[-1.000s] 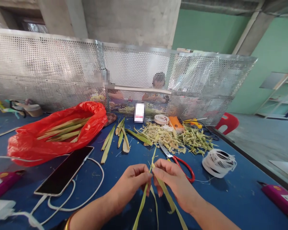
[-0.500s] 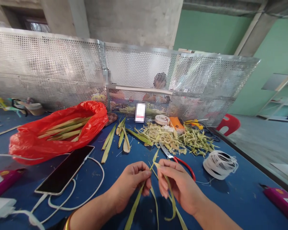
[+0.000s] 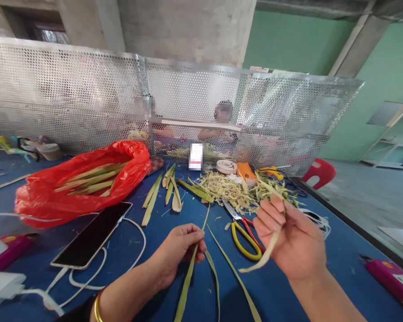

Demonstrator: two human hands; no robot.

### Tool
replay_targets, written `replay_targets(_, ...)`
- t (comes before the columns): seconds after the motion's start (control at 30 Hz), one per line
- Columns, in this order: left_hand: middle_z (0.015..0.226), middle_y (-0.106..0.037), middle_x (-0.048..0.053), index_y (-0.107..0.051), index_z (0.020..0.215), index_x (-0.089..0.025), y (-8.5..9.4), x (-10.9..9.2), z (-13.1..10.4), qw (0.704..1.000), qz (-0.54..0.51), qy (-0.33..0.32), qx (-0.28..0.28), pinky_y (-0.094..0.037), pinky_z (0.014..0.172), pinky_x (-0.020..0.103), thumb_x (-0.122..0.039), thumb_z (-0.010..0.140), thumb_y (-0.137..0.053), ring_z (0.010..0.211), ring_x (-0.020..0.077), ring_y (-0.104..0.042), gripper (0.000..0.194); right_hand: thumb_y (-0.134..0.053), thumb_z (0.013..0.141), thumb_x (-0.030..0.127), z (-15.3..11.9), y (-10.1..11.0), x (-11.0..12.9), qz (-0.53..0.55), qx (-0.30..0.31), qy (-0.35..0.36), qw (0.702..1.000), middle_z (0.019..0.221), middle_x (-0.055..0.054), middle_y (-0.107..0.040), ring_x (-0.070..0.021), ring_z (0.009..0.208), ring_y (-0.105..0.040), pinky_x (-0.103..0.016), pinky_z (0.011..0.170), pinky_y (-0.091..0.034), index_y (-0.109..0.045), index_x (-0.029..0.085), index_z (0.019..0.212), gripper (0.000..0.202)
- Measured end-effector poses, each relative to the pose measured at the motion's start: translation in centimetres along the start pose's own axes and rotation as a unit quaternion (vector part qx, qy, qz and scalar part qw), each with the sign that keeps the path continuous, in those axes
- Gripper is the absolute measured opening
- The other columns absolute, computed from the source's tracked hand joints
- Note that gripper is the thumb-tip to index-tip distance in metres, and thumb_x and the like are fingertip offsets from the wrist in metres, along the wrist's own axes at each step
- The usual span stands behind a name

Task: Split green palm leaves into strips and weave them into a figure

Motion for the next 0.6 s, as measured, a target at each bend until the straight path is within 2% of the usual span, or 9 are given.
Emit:
replay_targets(0.07, 0.06, -0.06, -0.001, -0.05, 0.07, -0.017, 0.0, -0.4, 0.0, 1.0, -0.024, -0.007, 0.009, -0.042, 0.052, 0.021, -0.033, 0.073, -0.067, 0.051, 0.0092, -0.054, 0.023, -0.066, 0.074, 0.024, 0.1, 0.7, 0.2, -0.018, -0.041, 0.013, 0.999, 0.066, 0.003, -0.044, -0.0075, 0.056, -0.042, -0.02, 0.053, -0.04, -0.055, 0.018, 0.065, 0.016)
replay_targets(0.17, 0.066, -0.061, 0.0, -0.053, 0.071, -0.016, 0.0, -1.1, -0.1, 0.998, -0.052, -0.014, 0.02, -0.044, 0.055, 0.021, -0.034, 0.074, -0.068, 0.056, 0.0096, -0.056, 0.024, -0.067, 0.075, 0.027, -0.1, 1.0, -1.8, -0.054, -0.07, -0.04, 0.995, 0.061, 0.004, -0.041, -0.0064, 0.051, -0.035, -0.02, 0.048, -0.035, -0.057, 0.017, 0.064, 0.018)
replay_targets(0.27, 0.071, -0.062, 0.001, -0.055, 0.073, -0.015, -0.2, -1.9, -0.5, 0.997, -0.072, -0.02, 0.027, -0.046, 0.057, 0.022, -0.033, 0.074, -0.07, 0.061, 0.011, -0.059, 0.023, -0.069, 0.074, 0.031, -1.0, -0.2, -5.2, -0.097, -0.026, -0.132, 0.986, 0.051, 0.006, -0.037, -0.0048, 0.044, -0.03, -0.02, 0.043, -0.027, -0.058, 0.016, 0.065, 0.021)
replay_targets(0.33, 0.074, -0.063, 0.001, -0.055, 0.074, -0.016, -0.7, -2.4, -1.0, 0.996, -0.084, -0.021, 0.032, -0.046, 0.057, 0.022, -0.031, 0.071, -0.072, 0.065, 0.0119, -0.061, 0.023, -0.069, 0.075, 0.033, -1.6, -0.8, -6.6, -0.164, 0.0, -0.152, 0.975, 0.05, 0.005, -0.042, -0.0052, 0.043, -0.034, -0.021, 0.044, -0.028, -0.057, 0.016, 0.065, 0.024)
replay_targets(0.4, 0.075, -0.065, 0.002, -0.055, 0.073, -0.016, -1.5, -2.8, -1.5, 0.995, -0.087, -0.012, 0.04, -0.046, 0.058, 0.021, -0.03, 0.069, -0.074, 0.065, 0.0117, -0.061, 0.024, -0.066, 0.078, 0.036, -1.8, -0.9, -6.8, -0.28, 0.006, -0.117, 0.953, 0.052, 0.003, -0.05, -0.0076, 0.045, -0.042, -0.023, 0.048, -0.033, -0.053, 0.017, 0.062, 0.028)
replay_targets(0.5, 0.069, -0.064, 0.001, -0.054, 0.072, -0.016, -2.8, -3.0, -2.2, 0.997, -0.061, 0.004, 0.047, -0.048, 0.063, 0.023, -0.032, 0.069, -0.074, 0.063, 0.0119, -0.062, 0.026, -0.061, 0.082, 0.038, -1.6, -1.0, -5.8, -0.465, 0.009, -0.02, 0.885, 0.055, 0.001, -0.054, -0.0121, 0.051, -0.048, -0.025, 0.052, -0.036, -0.052, 0.019, 0.061, 0.03)
replay_targets(0.6, 0.064, -0.063, 0.0, -0.053, 0.074, -0.016, -3.7, -3.2, -2.4, 0.999, -0.019, 0.005, 0.044, -0.048, 0.065, 0.024, -0.036, 0.071, -0.072, 0.061, 0.0121, -0.062, 0.027, -0.06, 0.082, 0.031, -1.4, -1.2, -4.7, -0.551, 0.011, 0.064, 0.832, 0.061, 0.0, -0.054, -0.0136, 0.056, -0.048, -0.026, 0.054, -0.036, -0.054, 0.02, 0.064, 0.022)
Point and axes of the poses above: each hand's wrist, its own z-axis towards the middle knuckle, its own y-axis out of the back of the hand, x = y × z, the point moved 8 cm from there along z, towards the middle knuckle
